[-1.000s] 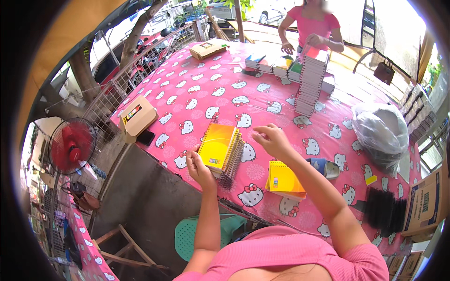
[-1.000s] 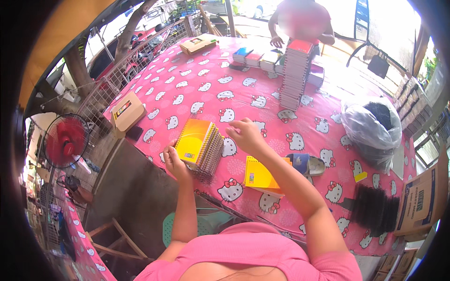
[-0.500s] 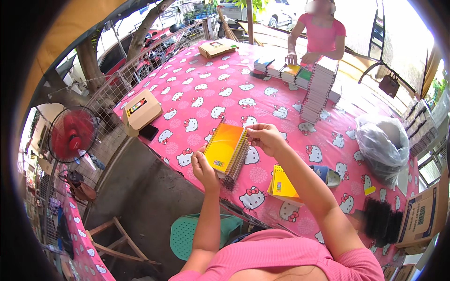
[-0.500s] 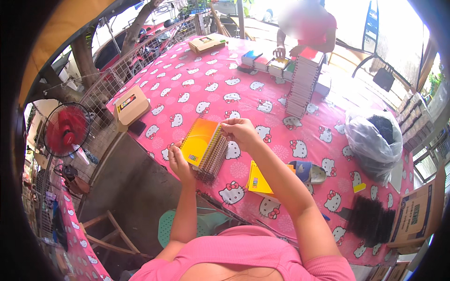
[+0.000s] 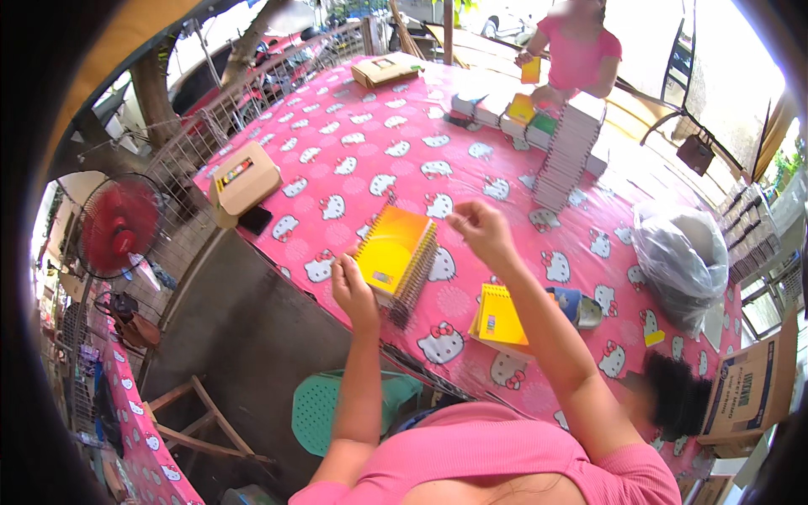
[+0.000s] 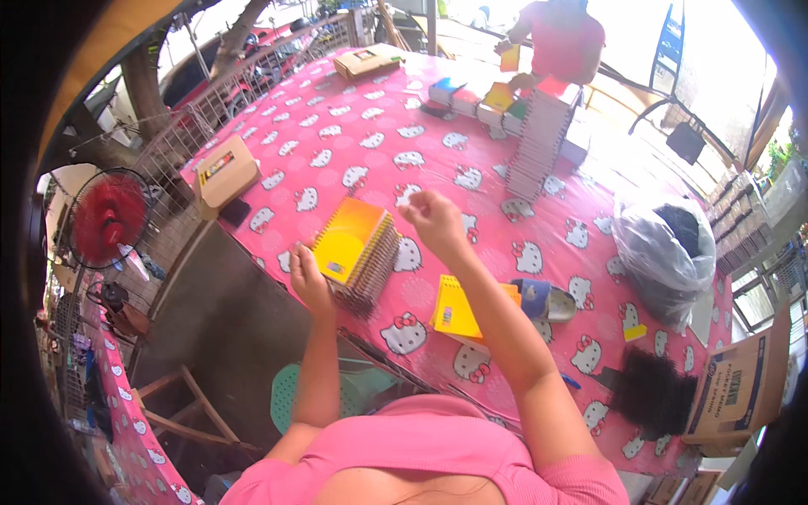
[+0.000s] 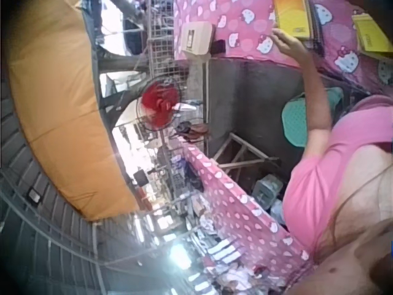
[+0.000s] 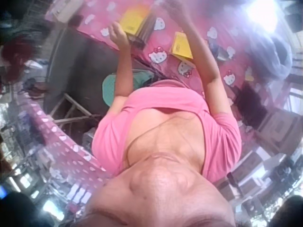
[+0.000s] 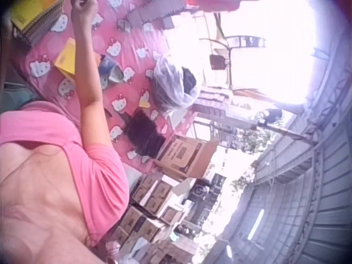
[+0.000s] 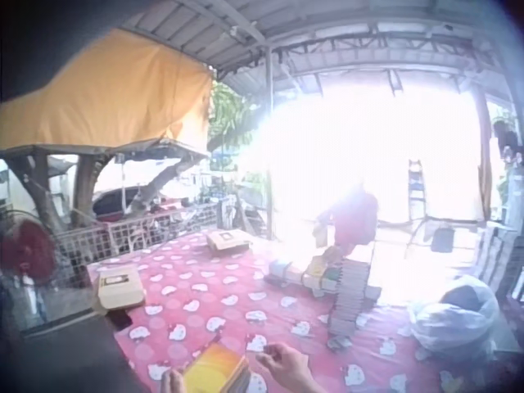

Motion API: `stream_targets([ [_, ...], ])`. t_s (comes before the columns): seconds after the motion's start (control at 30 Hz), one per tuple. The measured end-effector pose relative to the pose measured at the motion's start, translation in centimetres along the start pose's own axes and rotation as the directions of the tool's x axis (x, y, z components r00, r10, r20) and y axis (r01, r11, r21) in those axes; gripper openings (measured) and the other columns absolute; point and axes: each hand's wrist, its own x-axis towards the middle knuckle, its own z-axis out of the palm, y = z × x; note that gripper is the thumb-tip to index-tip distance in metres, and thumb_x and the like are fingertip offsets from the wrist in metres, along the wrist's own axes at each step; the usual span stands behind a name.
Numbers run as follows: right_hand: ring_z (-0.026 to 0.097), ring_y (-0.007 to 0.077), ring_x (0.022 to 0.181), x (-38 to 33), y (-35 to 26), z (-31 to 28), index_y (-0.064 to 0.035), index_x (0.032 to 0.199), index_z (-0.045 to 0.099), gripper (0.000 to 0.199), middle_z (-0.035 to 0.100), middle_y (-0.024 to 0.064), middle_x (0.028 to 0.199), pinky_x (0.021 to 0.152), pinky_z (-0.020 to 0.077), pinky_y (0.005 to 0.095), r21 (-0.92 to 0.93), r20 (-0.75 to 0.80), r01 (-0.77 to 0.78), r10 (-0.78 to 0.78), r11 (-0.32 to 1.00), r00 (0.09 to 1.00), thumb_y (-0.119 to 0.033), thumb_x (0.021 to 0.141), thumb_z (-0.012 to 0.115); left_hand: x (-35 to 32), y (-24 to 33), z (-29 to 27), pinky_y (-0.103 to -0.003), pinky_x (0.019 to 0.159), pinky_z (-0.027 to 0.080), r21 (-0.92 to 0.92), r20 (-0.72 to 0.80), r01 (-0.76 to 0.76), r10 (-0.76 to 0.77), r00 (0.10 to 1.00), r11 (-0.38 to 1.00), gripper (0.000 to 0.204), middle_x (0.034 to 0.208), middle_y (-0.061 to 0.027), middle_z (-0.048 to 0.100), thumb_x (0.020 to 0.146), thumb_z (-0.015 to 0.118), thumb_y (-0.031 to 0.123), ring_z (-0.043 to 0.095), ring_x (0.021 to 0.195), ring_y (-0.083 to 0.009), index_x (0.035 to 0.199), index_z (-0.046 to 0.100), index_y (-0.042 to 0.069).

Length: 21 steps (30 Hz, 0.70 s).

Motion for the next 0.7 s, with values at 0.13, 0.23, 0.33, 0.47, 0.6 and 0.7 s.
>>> stream_targets([
  [0.13, 0.063, 0.0224, 0.086, -6.5, -1.9, -8.5, -0.0009, 0.113, 0.061, 0.045, 0.065, 0.0155, 0.104, 0.076, 0.0498, 0.0350, -0.224, -0.072, 0.048, -0.066, 0.973, 0.995, -0.033, 0.083, 0.069, 0.0, 2.1, -2.0, -0.033, 0.097, 0.041, 0.094, 0.078, -0.064, 0.057, 0.995, 0.994, 0.031, 0.129, -0.0163, 0.053, 0.097, 0.050, 0.016, 0.053, 0.112, -0.0185, 0.121, 0.053, -0.004],
  [0.23, 0.061, 0.0221, 0.082, -12.6, 3.2, -13.7, 0.0010, 0.109, 0.062, 0.046, 0.063, 0.0154, 0.100, 0.075, 0.0492, 0.0337, -0.310, -0.198, -0.219, 0.162, 0.925, 0.967, -0.035, 0.082, 0.070, -1.4, 7.4, 0.1, -0.036, 0.104, 0.035, 0.125, 0.157, -0.391, 0.371, 0.915, 0.912, 0.039, 0.135, -0.0171, 0.049, 0.094, 0.057, 0.016, 0.047, 0.123, -0.0221, 0.126, 0.049, -0.005],
  [0.33, 0.060, 0.0215, 0.080, -17.1, 6.2, -12.4, 0.0016, 0.107, 0.063, 0.047, 0.061, 0.0143, 0.094, 0.074, 0.0489, 0.0327, -0.222, -0.202, -0.370, 0.329, 0.902, 0.923, -0.036, 0.080, 0.072, -3.8, 11.8, 2.5, -0.039, 0.110, 0.027, -0.048, 0.404, -0.491, 0.467, 0.787, 0.870, 0.049, 0.138, -0.0181, 0.045, 0.091, 0.060, 0.013, 0.039, 0.131, -0.0251, 0.133, 0.042, -0.006],
  [0.47, 0.059, 0.0180, 0.077, -18.5, 7.1, -13.1, 0.0022, 0.096, 0.060, 0.033, 0.060, 0.0106, 0.090, 0.071, 0.0488, 0.0316, -0.220, -0.270, -0.367, 0.305, 0.904, 0.913, -0.022, 0.079, 0.074, -6.1, 12.1, 5.5, -0.041, 0.111, 0.023, -0.040, 0.618, -0.040, 0.056, 0.784, 0.998, 0.060, 0.143, -0.0184, 0.037, 0.087, 0.063, 0.005, 0.033, 0.135, -0.0271, 0.140, 0.035, 0.000],
  [0.6, 0.056, 0.0128, 0.077, -18.4, 3.1, -13.3, -0.0028, 0.093, 0.051, 0.020, 0.058, 0.0061, 0.086, 0.070, 0.0477, 0.0283, 0.235, -0.296, -0.153, 0.220, 0.960, 0.929, 0.001, 0.081, 0.067, -8.7, 8.7, 8.0, -0.040, 0.111, 0.023, 0.006, 0.565, 0.063, -0.056, 0.823, 0.998, 0.065, 0.146, -0.0141, 0.033, 0.086, 0.060, -0.002, 0.029, 0.137, -0.0242, 0.143, 0.031, 0.005],
  [0.7, 0.052, 0.0113, 0.079, -17.4, 2.1, -10.0, -0.0048, 0.094, 0.045, 0.025, 0.053, 0.0027, 0.086, 0.072, 0.0470, 0.0269, 0.195, -0.277, 0.078, -0.021, 0.978, 0.961, 0.008, 0.081, 0.061, -11.8, 3.1, 9.0, -0.042, 0.111, 0.023, 0.028, 0.715, -0.026, -0.002, 0.699, 0.999, 0.061, 0.143, -0.0139, 0.037, 0.084, 0.060, -0.004, 0.029, 0.136, -0.0258, 0.140, 0.035, 0.003],
])
